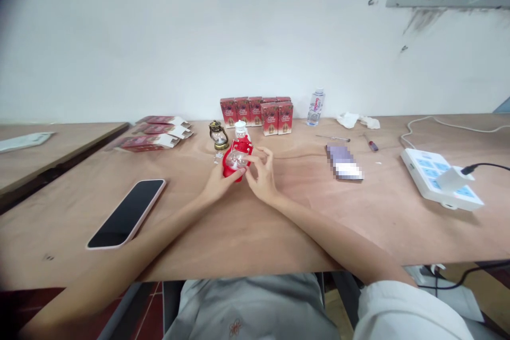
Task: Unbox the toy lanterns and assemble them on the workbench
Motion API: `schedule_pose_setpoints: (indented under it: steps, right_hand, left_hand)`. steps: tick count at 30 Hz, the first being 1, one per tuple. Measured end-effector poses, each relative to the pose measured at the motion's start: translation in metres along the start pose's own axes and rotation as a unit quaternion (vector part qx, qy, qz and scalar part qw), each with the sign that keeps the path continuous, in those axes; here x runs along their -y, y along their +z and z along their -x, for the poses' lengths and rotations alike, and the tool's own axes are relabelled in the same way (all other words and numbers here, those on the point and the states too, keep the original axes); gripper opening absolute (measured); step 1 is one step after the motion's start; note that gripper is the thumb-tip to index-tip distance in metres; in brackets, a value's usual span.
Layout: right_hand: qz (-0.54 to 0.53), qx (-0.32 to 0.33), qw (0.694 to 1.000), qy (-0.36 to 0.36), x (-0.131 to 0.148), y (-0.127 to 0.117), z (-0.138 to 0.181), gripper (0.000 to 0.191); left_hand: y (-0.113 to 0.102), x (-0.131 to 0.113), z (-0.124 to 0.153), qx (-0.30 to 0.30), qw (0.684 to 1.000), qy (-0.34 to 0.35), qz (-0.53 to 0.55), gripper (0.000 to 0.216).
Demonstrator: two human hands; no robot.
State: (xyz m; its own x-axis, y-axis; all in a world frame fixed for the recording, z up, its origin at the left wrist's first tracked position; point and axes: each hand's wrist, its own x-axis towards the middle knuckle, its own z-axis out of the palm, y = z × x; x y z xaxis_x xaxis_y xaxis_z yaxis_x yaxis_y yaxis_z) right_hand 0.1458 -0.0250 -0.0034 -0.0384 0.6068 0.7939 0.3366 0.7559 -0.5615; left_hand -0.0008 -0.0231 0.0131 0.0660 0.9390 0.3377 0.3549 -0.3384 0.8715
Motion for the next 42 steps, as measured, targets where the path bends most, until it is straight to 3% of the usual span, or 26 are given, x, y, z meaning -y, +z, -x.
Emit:
schedule_pose_setpoints:
  steps: [5, 9, 13, 16, 18, 21, 27, 30, 35, 39, 42]
  right_hand:
    - [0.048, 0.071, 0.996, -0.019, 0.003, -0.003, -0.002, 0.018]
    - [0.054, 0.092, 0.994, 0.018, 0.002, -0.003, -0.001, 0.012]
    - [0.024, 0.018, 0.998, 0.047, -0.001, -0.004, -0.003, 0.019]
    - [-0.034, -0.08, 0.993, 0.075, -0.01, -0.003, -0.007, 0.022]
    - [-0.079, -0.098, 0.986, 0.113, -0.017, -0.002, -0.01, 0.023]
    - [-0.108, -0.073, 0.981, 0.142, -0.021, -0.003, -0.013, 0.025]
    - [-0.064, 0.035, 0.995, 0.069, 0.002, -0.005, -0.005, 0.017]
    - [-0.083, 0.026, 0.99, 0.112, 0.002, -0.002, -0.005, 0.019]
    - [-0.158, -0.127, 0.943, 0.263, -0.027, -0.002, -0.017, 0.031]
    - [-0.207, -0.069, 0.919, 0.329, -0.041, -0.003, -0.019, 0.036]
    - [-0.226, -0.015, 0.913, 0.34, -0.042, -0.003, -0.017, 0.034]
  left_hand:
    - [-0.009, 0.002, 0.004, -0.061, 0.994, -0.031, -0.088, 0.052]
    - [-0.012, -0.001, 0.004, -0.045, 0.992, -0.002, -0.121, 0.05]
    - [-0.02, -0.009, 0.002, -0.001, 0.985, 0.037, -0.168, 0.042]
    - [-0.028, -0.011, -0.001, 0.002, 0.983, 0.039, -0.177, 0.043]
    - [-0.03, -0.011, -0.002, 0.002, 0.986, 0.035, -0.162, 0.04]
    - [-0.029, -0.01, 0.001, -0.021, 0.988, 0.031, -0.149, 0.035]
    - [-0.019, -0.008, 0.009, -0.088, 0.982, 0.038, -0.162, 0.035]
    - [-0.018, -0.006, 0.009, -0.118, 0.981, 0.031, -0.15, 0.036]
    - [-0.022, -0.006, 0.004, -0.133, 0.99, 0.019, -0.05, 0.026]
    - [-0.018, -0.003, 0.003, -0.092, 0.995, -0.016, 0.025, 0.026]
    - [-0.015, 0.001, 0.003, -0.101, 0.994, -0.029, 0.04, 0.028]
